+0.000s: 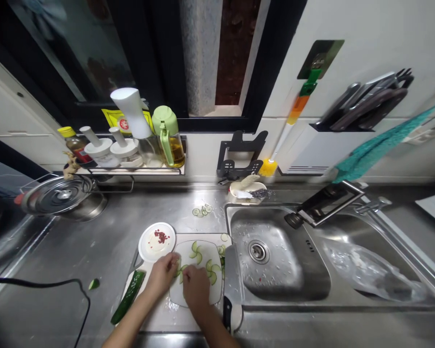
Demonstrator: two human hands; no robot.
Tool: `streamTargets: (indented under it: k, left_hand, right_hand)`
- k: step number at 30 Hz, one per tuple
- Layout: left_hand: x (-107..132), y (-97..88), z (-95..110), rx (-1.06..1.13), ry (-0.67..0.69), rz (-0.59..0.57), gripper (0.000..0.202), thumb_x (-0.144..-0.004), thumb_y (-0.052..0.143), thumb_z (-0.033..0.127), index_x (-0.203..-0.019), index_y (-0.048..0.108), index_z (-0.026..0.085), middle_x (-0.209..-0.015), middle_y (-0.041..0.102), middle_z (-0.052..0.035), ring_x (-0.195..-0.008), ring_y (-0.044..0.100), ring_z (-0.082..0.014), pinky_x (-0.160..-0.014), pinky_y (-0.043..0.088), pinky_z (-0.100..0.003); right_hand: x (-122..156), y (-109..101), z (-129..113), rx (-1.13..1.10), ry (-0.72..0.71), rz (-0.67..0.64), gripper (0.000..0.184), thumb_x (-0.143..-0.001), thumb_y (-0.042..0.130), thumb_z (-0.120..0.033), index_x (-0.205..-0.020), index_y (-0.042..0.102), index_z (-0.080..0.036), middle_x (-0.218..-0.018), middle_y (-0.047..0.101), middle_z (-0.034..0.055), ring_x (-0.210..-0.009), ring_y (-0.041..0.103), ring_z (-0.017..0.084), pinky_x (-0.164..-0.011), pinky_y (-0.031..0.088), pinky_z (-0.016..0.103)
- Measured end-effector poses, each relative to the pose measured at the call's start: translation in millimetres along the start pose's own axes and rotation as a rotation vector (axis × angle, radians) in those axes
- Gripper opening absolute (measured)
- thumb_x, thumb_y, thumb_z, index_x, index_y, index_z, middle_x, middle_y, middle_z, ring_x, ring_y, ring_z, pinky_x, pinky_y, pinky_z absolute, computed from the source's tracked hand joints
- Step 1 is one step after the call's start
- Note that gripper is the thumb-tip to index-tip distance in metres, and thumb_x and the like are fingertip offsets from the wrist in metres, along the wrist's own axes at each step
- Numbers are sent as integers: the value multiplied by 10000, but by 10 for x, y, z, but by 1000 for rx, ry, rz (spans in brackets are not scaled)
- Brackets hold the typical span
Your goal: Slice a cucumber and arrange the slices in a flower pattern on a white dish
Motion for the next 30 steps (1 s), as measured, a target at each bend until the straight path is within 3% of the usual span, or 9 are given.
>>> streamTargets:
  k: [18,30]
  left_hand:
    - [-3,80,31,-95,101,-21,208,-792,448,133,-850,634,204,-779,646,-35,-804,564,-188,-749,429,-286]
    - [1,128,-7,-103,137,28,233,-786,440,112,-878,642,184,-864,635,-66,-872,583,-194,-811,450,-318]
  right_hand:
    - [7,-8,-104,162,-34,-33,220,-848,480,-134,-815,673,-235,-765,663,31,-873,551,219,-690,292,303]
    - [-22,7,-220,269,-104,-34,136,-821,559,-229,-908,664,-229,-836,674,75,-928,543,251,-773,328,329]
Point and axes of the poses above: each hand's wrist, its own x-axis away from the middle knuckle, its own y-axis out of the palm, z = x × y, the point moved 9 cm from there along -x, towards the middle knuckle
